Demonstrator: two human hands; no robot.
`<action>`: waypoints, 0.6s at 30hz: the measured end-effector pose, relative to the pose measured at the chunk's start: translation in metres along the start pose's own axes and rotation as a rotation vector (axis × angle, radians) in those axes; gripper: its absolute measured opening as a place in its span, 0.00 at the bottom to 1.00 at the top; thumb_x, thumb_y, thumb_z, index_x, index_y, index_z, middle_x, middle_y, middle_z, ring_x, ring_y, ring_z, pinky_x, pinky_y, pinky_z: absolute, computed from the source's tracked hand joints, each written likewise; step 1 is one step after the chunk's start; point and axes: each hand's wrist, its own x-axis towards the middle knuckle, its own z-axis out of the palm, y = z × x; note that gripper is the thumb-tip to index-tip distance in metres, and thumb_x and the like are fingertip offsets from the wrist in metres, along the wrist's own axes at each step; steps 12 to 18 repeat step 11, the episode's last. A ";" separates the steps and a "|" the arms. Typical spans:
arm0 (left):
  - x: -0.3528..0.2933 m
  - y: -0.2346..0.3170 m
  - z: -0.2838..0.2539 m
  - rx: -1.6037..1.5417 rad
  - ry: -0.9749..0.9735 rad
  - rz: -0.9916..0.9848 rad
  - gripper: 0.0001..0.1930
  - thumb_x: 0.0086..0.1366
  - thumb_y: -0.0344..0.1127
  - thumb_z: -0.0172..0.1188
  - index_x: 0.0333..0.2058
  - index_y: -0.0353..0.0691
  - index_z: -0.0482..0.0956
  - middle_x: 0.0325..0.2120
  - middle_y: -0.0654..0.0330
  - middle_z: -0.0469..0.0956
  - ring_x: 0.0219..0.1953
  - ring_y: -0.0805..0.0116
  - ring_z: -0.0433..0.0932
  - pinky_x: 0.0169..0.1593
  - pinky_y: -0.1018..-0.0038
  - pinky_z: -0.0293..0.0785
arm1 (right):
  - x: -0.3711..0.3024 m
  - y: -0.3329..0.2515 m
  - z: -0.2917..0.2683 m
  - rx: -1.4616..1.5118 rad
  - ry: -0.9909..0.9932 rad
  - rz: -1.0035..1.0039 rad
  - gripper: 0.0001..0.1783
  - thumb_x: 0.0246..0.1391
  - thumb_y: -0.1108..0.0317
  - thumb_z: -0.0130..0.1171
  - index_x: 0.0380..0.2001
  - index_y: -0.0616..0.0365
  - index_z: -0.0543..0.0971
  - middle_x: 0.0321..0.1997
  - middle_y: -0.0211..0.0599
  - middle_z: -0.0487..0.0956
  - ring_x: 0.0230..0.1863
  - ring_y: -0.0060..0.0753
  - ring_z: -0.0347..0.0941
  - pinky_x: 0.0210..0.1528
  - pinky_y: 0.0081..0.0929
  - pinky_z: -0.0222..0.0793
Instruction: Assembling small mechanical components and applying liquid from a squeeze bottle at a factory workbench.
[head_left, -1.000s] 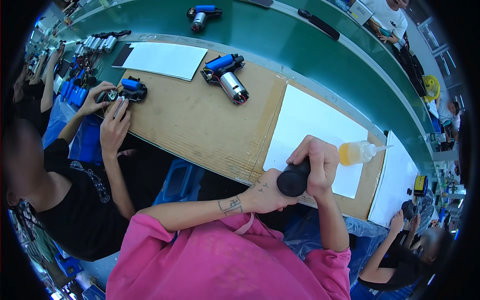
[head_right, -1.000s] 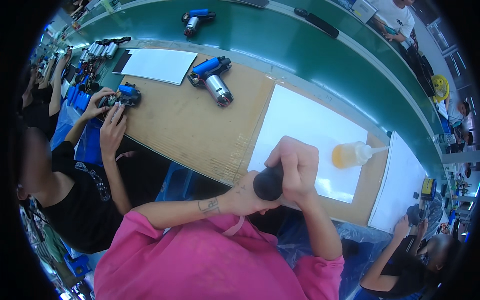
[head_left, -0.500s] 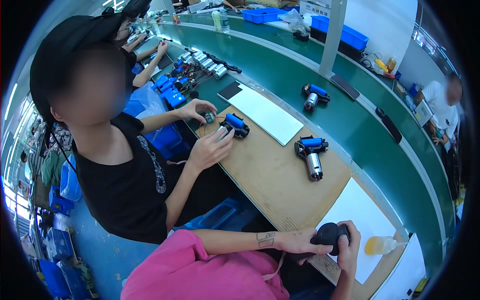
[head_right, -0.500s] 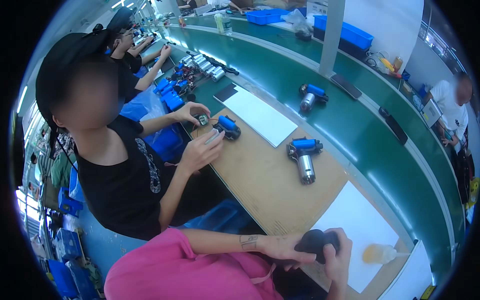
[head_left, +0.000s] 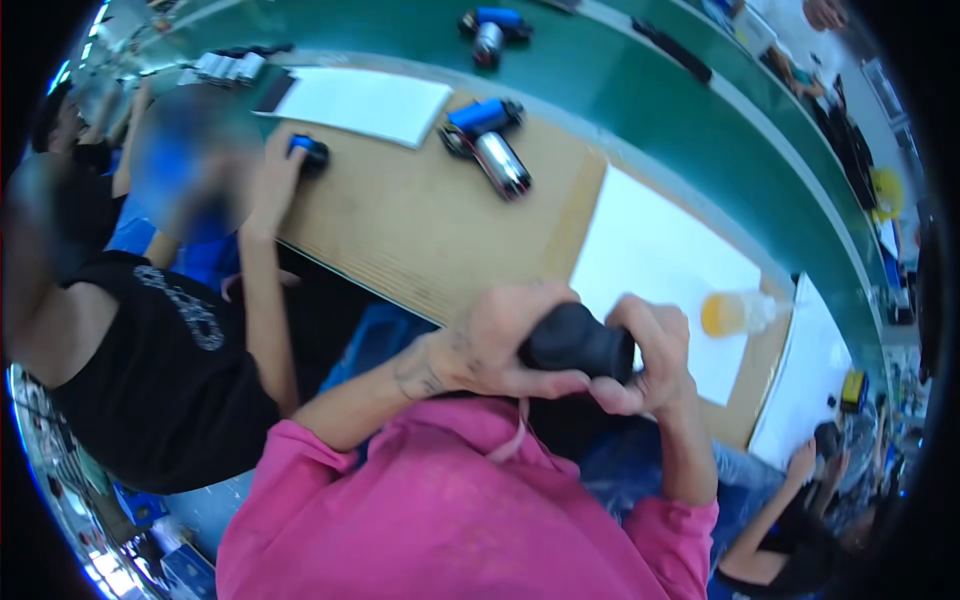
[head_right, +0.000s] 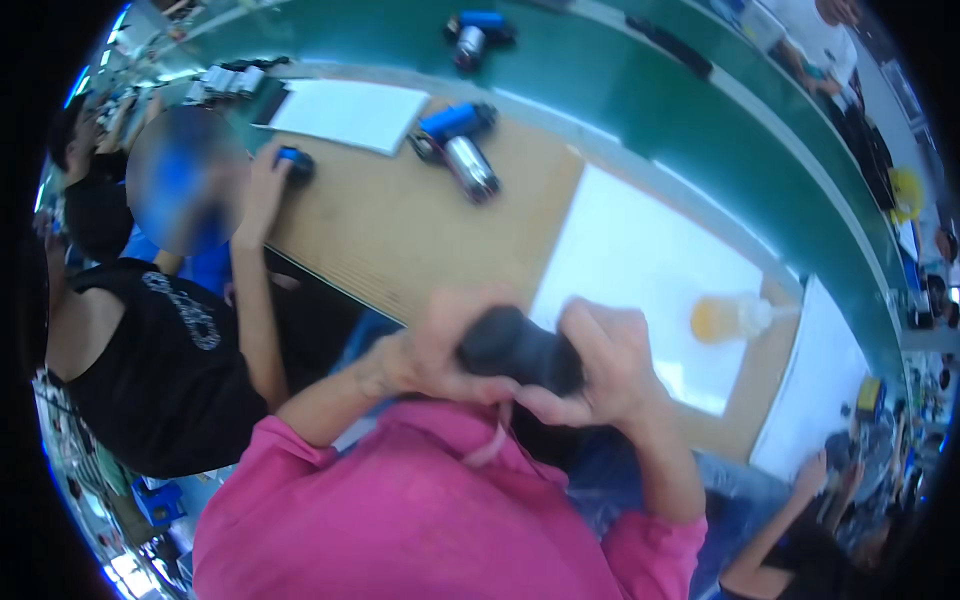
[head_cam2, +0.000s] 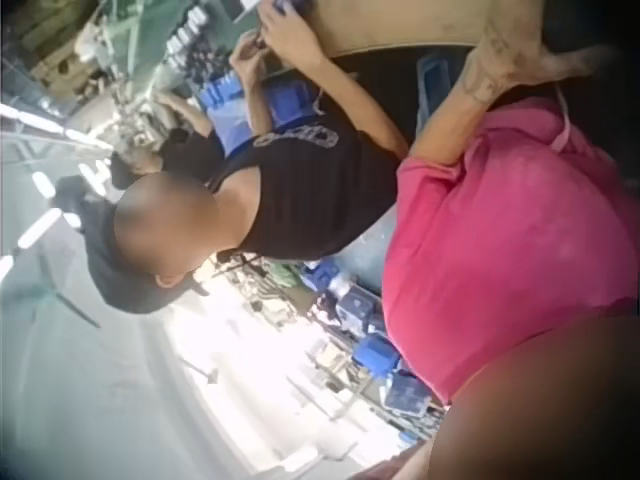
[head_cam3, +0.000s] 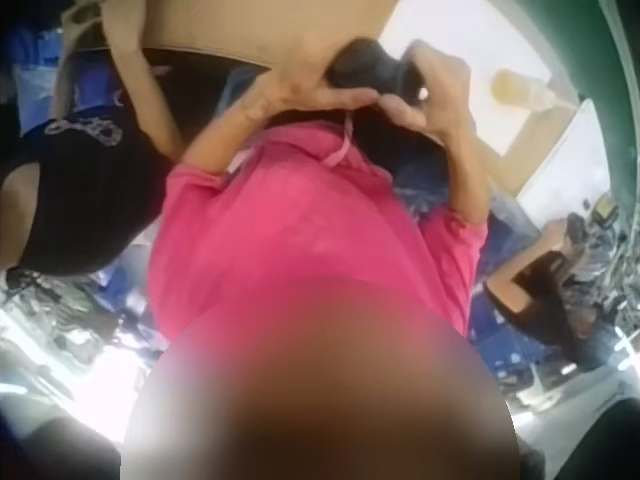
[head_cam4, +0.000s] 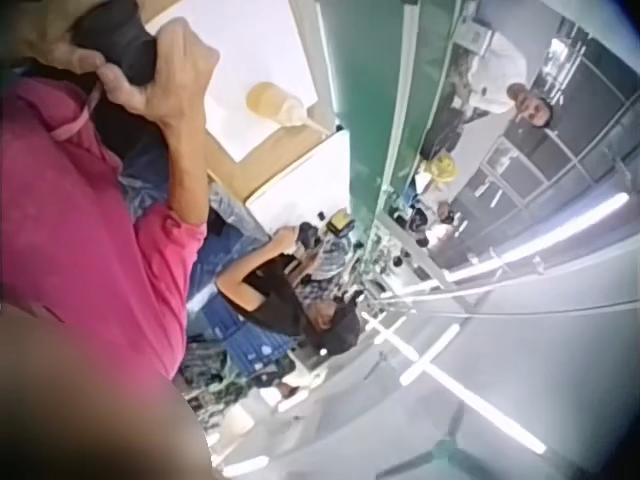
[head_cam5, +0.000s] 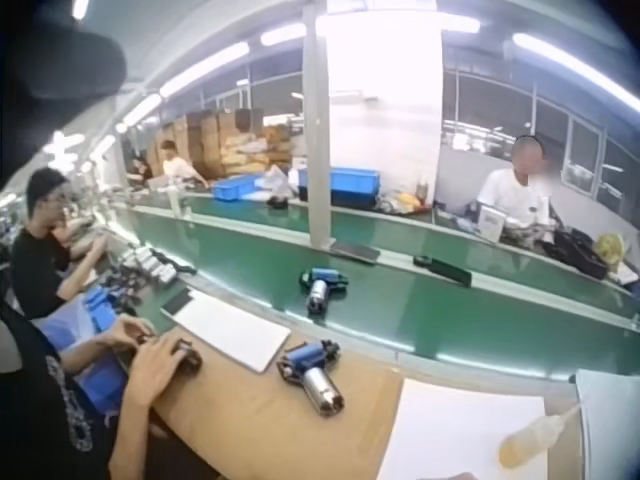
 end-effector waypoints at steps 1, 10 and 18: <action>0.000 0.001 0.009 -0.035 -0.008 -0.003 0.32 0.55 0.55 0.77 0.46 0.36 0.75 0.30 0.48 0.79 0.31 0.47 0.82 0.35 0.62 0.78 | -0.009 0.001 -0.004 -0.012 -0.014 0.031 0.34 0.47 0.41 0.72 0.22 0.60 0.67 0.18 0.39 0.61 0.15 0.44 0.61 0.18 0.36 0.56; 0.009 0.009 0.012 0.006 -0.034 0.141 0.35 0.57 0.57 0.76 0.51 0.38 0.72 0.35 0.52 0.80 0.32 0.48 0.83 0.35 0.62 0.77 | -0.015 0.004 -0.011 -0.029 0.065 -0.073 0.30 0.50 0.42 0.68 0.21 0.58 0.67 0.17 0.35 0.61 0.15 0.39 0.60 0.17 0.34 0.55; 0.009 0.007 0.012 0.035 -0.039 0.156 0.36 0.57 0.57 0.75 0.53 0.39 0.71 0.37 0.52 0.80 0.34 0.48 0.83 0.36 0.62 0.77 | -0.015 0.004 -0.009 -0.054 0.073 -0.066 0.30 0.50 0.43 0.67 0.21 0.58 0.68 0.18 0.35 0.61 0.15 0.41 0.61 0.17 0.35 0.58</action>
